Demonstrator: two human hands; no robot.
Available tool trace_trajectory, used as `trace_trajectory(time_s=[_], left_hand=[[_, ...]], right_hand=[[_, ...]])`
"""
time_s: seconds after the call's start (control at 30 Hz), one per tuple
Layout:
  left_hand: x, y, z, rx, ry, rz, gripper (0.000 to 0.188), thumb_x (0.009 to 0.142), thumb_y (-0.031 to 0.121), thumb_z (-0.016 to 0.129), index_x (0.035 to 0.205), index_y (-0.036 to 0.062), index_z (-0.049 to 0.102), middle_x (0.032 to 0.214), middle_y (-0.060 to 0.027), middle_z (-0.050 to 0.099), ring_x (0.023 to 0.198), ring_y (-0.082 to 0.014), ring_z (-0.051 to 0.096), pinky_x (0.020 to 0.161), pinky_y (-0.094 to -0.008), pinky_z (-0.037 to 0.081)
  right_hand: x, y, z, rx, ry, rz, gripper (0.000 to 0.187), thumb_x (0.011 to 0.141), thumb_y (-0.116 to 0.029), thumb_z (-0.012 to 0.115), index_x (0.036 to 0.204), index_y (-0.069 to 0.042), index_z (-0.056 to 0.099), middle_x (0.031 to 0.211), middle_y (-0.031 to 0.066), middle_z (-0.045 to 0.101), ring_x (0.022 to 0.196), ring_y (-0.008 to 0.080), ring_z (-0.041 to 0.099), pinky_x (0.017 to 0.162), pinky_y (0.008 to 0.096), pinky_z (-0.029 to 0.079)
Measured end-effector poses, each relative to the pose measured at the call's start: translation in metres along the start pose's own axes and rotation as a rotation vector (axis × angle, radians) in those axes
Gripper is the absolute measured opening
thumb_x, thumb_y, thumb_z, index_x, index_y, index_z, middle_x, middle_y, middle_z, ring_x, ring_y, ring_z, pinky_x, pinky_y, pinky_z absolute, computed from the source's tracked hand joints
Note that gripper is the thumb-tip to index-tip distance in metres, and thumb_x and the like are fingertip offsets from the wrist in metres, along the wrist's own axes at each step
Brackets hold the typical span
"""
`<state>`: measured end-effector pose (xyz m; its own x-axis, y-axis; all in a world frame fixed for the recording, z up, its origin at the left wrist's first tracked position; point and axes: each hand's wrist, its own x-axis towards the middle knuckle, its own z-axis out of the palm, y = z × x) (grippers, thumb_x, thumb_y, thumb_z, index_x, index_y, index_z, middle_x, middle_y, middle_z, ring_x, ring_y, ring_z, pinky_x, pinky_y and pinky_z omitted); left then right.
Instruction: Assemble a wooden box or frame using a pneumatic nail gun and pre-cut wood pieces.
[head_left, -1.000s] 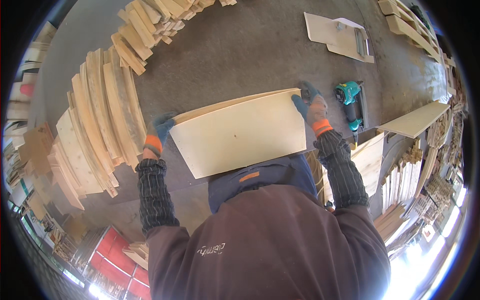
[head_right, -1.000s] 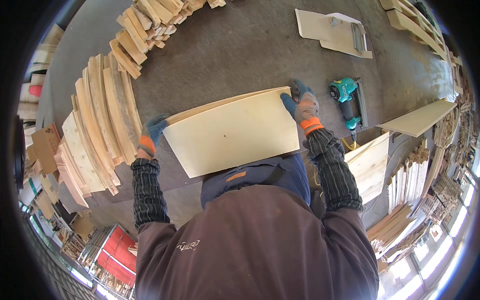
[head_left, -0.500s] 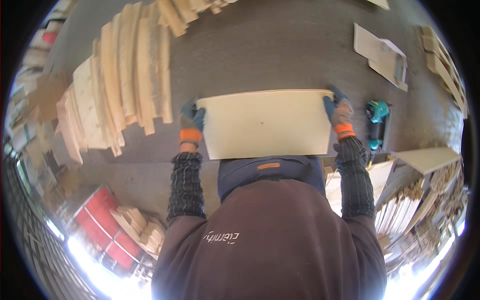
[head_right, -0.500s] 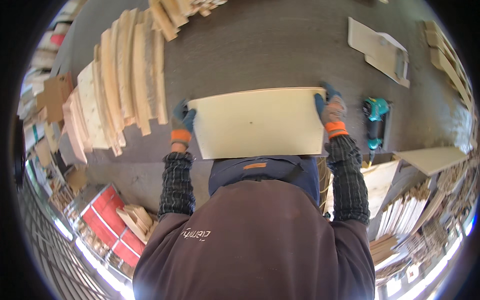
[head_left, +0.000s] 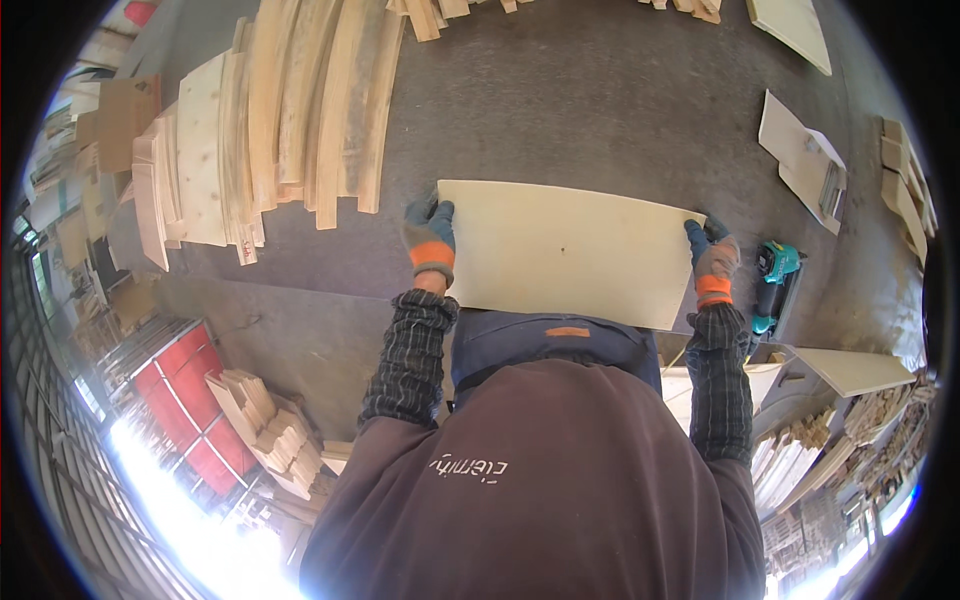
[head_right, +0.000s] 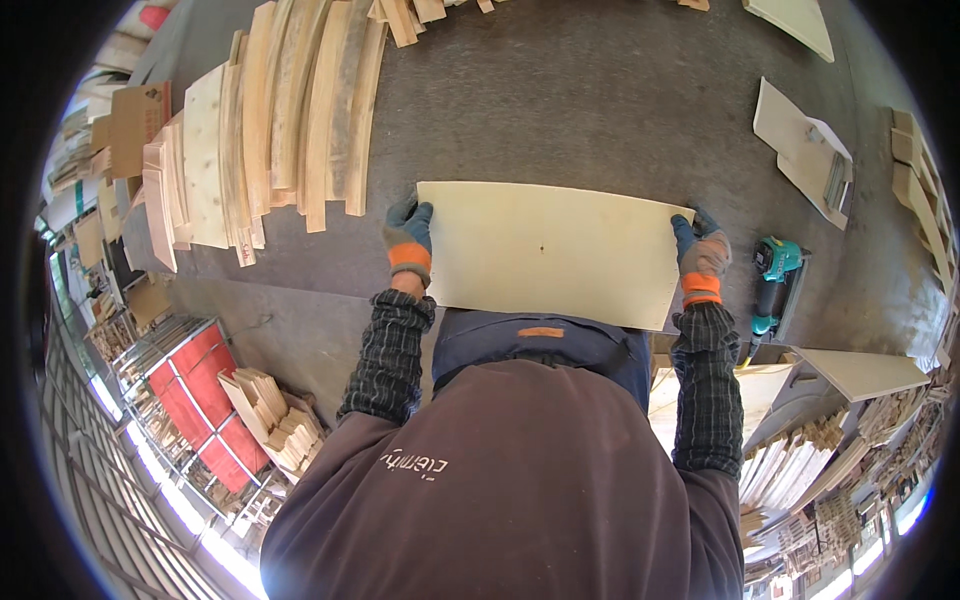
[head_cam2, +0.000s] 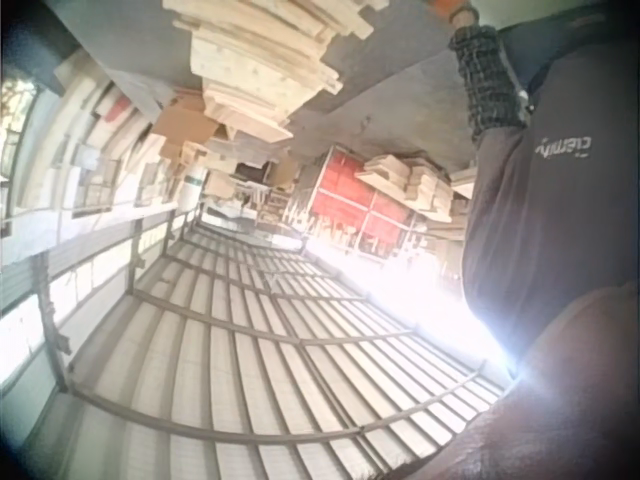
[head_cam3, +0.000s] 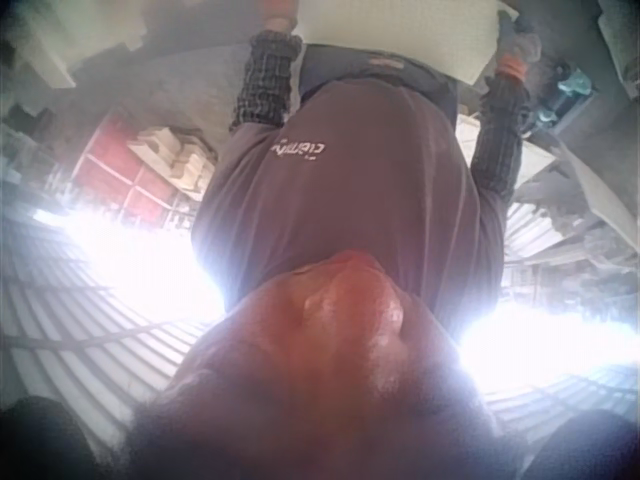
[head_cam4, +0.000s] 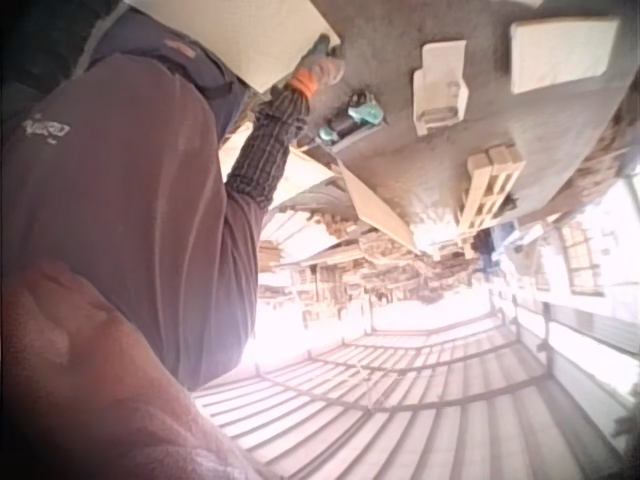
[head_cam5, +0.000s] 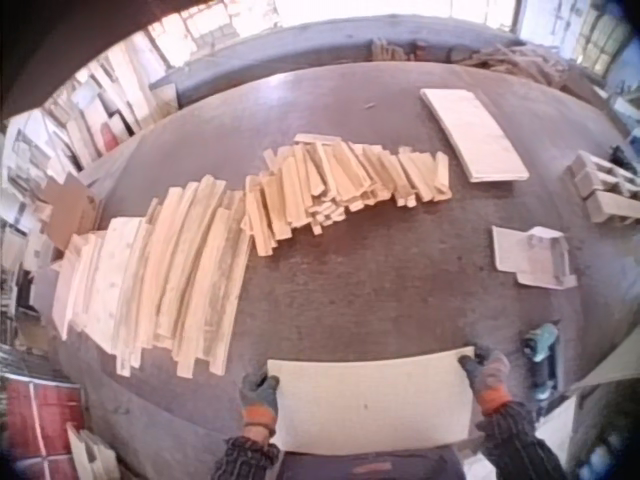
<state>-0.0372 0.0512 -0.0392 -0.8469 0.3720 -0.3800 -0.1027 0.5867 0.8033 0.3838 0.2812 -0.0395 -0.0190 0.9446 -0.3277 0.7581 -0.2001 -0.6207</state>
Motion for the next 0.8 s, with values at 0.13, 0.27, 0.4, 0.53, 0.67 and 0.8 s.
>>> trace_trajectory(time_s=[0.13, 0.27, 0.4, 0.53, 0.67, 0.8], left_hand=[[-0.002, -0.005, -0.001, 0.075, 0.02, 0.05, 0.031, 0.093, 0.008, 0.071, 0.12, -0.0065, 0.07, 0.114, -0.0172, 0.073, 0.102, -0.0273, 0.069, 0.092, -0.036, 0.054], [-0.014, 0.019, 0.009, 0.086, 0.084, 0.059, 0.028, 0.093, 0.008, 0.069, 0.117, -0.0067, 0.071, 0.114, -0.0182, 0.07, 0.101, -0.0295, 0.069, 0.092, -0.0377, 0.054], [-0.011, 0.018, 0.005, 0.011, 0.029, 0.014, 0.031, 0.094, 0.007, 0.068, 0.121, -0.0069, 0.069, 0.118, -0.0172, 0.068, 0.104, -0.0282, 0.068, 0.093, -0.0372, 0.054], [-0.01, 0.028, -0.001, 0.154, -0.04, 0.025, 0.036, 0.097, 0.005, 0.065, 0.133, -0.0012, 0.065, 0.125, -0.0145, 0.068, 0.111, -0.0256, 0.066, 0.098, -0.0364, 0.054], [0.003, 0.041, -0.009, 0.371, -0.19, 0.204, 0.043, 0.093, 0.002, 0.065, 0.135, 0.0056, 0.065, 0.123, -0.0126, 0.063, 0.112, -0.0256, 0.064, 0.097, -0.036, 0.054], [0.019, 0.063, -0.016, 0.515, -0.387, 0.193, 0.046, 0.089, 0.0, 0.066, 0.133, 0.0105, 0.066, 0.12, -0.0151, 0.062, 0.106, -0.029, 0.066, 0.093, -0.0368, 0.055]], right_hand=[[-0.002, -0.008, -0.002, -0.01, -0.035, 0.02, 0.044, 0.09, -0.03, 0.082, 0.119, 0.002, 0.073, 0.107, 0.0172, 0.078, 0.089, 0.0233, 0.075, 0.08, 0.035, 0.058], [0.003, 0.006, 0.001, -0.046, -0.024, 0.005, 0.041, 0.091, -0.025, 0.081, 0.12, 0.001, 0.073, 0.107, 0.0154, 0.079, 0.09, 0.0231, 0.075, 0.082, 0.0345, 0.058], [-0.007, -0.016, -0.001, 0.056, -0.015, 0.104, 0.04, 0.091, -0.022, 0.081, 0.122, 0.001, 0.072, 0.11, 0.0163, 0.078, 0.092, 0.0243, 0.075, 0.084, 0.0347, 0.058], [-0.008, -0.02, -0.004, 0.144, -0.05, 0.015, 0.043, 0.091, -0.019, 0.08, 0.128, 0.0, 0.069, 0.118, 0.0171, 0.074, 0.101, 0.0241, 0.072, 0.088, 0.0343, 0.058], [-0.001, -0.009, -0.008, -0.065, -0.116, -0.051, 0.045, 0.092, -0.021, 0.078, 0.132, -0.002, 0.067, 0.118, 0.0157, 0.074, 0.105, 0.0233, 0.071, 0.09, 0.0351, 0.056], [0.007, -0.01, -0.018, -0.093, -0.195, -0.047, 0.043, 0.092, -0.022, 0.078, 0.13, -0.005, 0.068, 0.114, 0.0147, 0.074, 0.102, 0.0238, 0.071, 0.089, 0.0369, 0.057]])
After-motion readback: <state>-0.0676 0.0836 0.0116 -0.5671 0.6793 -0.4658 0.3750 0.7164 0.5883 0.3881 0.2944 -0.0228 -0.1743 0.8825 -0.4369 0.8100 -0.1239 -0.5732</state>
